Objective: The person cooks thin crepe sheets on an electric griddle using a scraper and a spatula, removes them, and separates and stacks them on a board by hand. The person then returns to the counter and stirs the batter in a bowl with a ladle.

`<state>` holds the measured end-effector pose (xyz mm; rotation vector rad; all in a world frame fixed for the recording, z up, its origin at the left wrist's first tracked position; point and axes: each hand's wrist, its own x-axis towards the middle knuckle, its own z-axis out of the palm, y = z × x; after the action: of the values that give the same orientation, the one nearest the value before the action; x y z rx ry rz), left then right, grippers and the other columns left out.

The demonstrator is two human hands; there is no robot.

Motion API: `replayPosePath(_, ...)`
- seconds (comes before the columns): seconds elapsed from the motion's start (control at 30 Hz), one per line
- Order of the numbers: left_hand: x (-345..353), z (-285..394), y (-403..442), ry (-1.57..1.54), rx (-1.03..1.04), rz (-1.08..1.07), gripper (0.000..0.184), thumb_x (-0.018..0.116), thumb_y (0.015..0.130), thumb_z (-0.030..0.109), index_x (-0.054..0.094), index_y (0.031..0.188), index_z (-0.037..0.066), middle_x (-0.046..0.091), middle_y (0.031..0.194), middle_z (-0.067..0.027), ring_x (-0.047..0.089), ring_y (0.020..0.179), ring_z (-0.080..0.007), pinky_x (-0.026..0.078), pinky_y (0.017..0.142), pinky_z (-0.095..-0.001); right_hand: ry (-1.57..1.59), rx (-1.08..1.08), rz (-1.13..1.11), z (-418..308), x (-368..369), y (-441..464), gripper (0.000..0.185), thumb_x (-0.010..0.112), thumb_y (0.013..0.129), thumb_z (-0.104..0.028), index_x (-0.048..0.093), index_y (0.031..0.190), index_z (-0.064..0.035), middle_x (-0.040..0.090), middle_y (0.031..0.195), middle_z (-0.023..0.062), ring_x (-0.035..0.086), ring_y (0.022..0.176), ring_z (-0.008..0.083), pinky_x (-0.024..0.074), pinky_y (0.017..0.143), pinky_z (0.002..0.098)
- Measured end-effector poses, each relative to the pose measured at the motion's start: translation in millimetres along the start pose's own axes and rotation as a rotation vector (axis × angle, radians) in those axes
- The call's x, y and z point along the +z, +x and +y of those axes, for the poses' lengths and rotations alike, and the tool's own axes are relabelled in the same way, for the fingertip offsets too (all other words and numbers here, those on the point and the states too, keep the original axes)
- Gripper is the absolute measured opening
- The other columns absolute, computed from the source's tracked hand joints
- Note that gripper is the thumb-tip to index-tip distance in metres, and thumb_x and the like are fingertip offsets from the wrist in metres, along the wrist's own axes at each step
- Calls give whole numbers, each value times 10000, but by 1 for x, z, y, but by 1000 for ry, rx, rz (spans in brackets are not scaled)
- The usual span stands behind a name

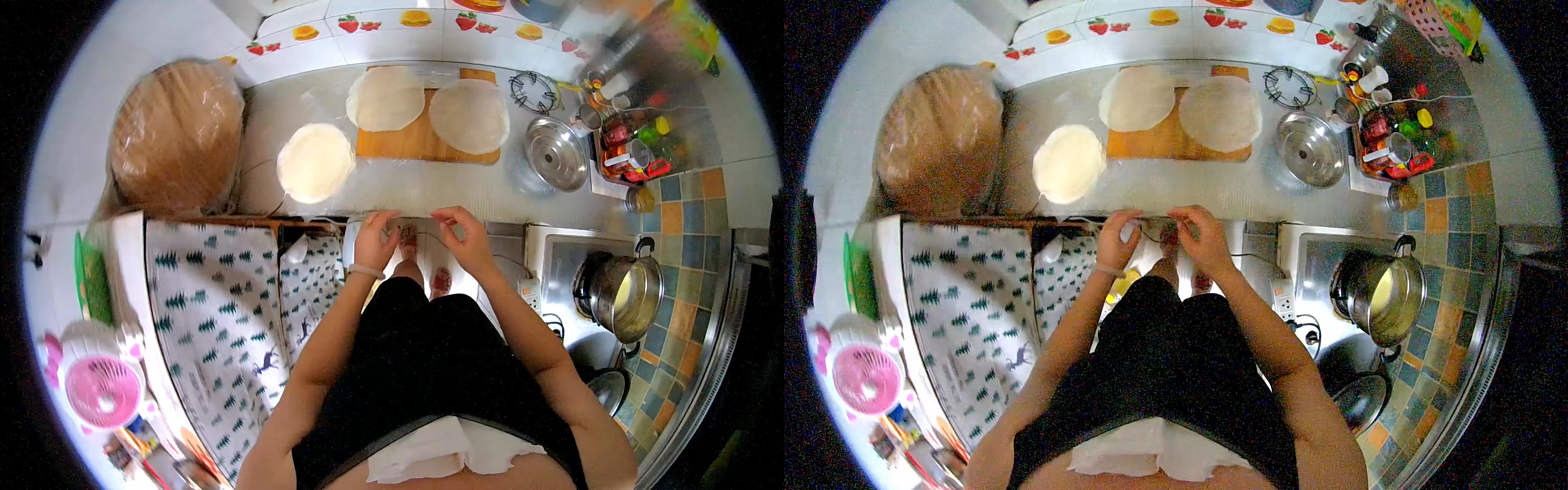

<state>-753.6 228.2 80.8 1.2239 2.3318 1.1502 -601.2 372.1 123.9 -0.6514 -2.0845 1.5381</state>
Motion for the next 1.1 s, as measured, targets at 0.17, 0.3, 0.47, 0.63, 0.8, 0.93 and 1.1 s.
replayPosePath(0.17, 29, -36, 119, 101, 91, 52, 323, 643, 746, 122, 583, 1062, 83, 585, 1026, -129, 537, 988, -335, 412, 906, -398, 46, 118, 85, 5, 7, 46, 228, 528, 815, 14, 618, 1023, -12, 634, 990, 94, 590, 899, 169, 452, 807, 284)
replayPosePath(0.3, 67, -71, 201, 248, 65, -9, 431, 652, 725, 150, 534, 1132, 71, 535, 1131, -142, 471, 1091, -325, 372, 955, -407, 24, 158, 91, 20, 23, 92, 305, 513, 825, 22, 586, 1119, -19, 619, 1081, 109, 586, 981, 186, 446, 854, 290)
replayPosePath(0.47, 101, -101, 251, 352, 92, 5, 534, 650, 706, 149, 484, 1207, 66, 484, 1242, -140, 414, 1190, -314, 313, 1025, -436, -34, 167, 153, 71, 46, 163, 411, 488, 847, 17, 498, 1255, -35, 557, 1226, 120, 539, 1119, 203, 414, 940, 311)
replayPosePath(0.63, 116, -119, 275, 490, 220, -169, 527, 593, 745, 129, 451, 1247, 53, 437, 1319, -137, 384, 1240, -313, 278, 1066, -431, 162, 297, 172, 93, 48, 223, 417, 485, 850, 12, 493, 1263, -47, 541, 1250, 104, 519, 1141, 198, 403, 957, 316)
replayPosePath(0.8, 135, -141, 288, 555, 296, -99, 434, 473, 834, 118, 444, 1258, 33, 415, 1359, -134, 388, 1252, -294, 299, 1062, -423, 53, 317, 192, 120, 41, 247, 418, 499, 843, -8, 501, 1258, -54, 555, 1223, 100, 524, 1125, 188, 402, 953, 306)
replayPosePath(0.93, 123, -150, 298, 672, 315, -76, 440, 458, 845, 116, 438, 1272, 11, 422, 1367, -127, 411, 1242, -275, 326, 1047, -402, 79, 379, 171, 122, 37, 255, 414, 502, 836, -20, 509, 1249, -51, 568, 1203, 95, 530, 1113, 177, 404, 950, 303)
replayPosePath(1.1, 96, -141, 307, 246, -44, -239, 351, 453, 877, 112, 515, 1220, 69, 559, 1188, -161, 520, 1096, -316, 413, 936, -383, 144, 313, 137, 133, 36, 256, 412, 504, 828, -11, 517, 1238, -44, 575, 1194, 82, 530, 1111, 165, 402, 950, 295)
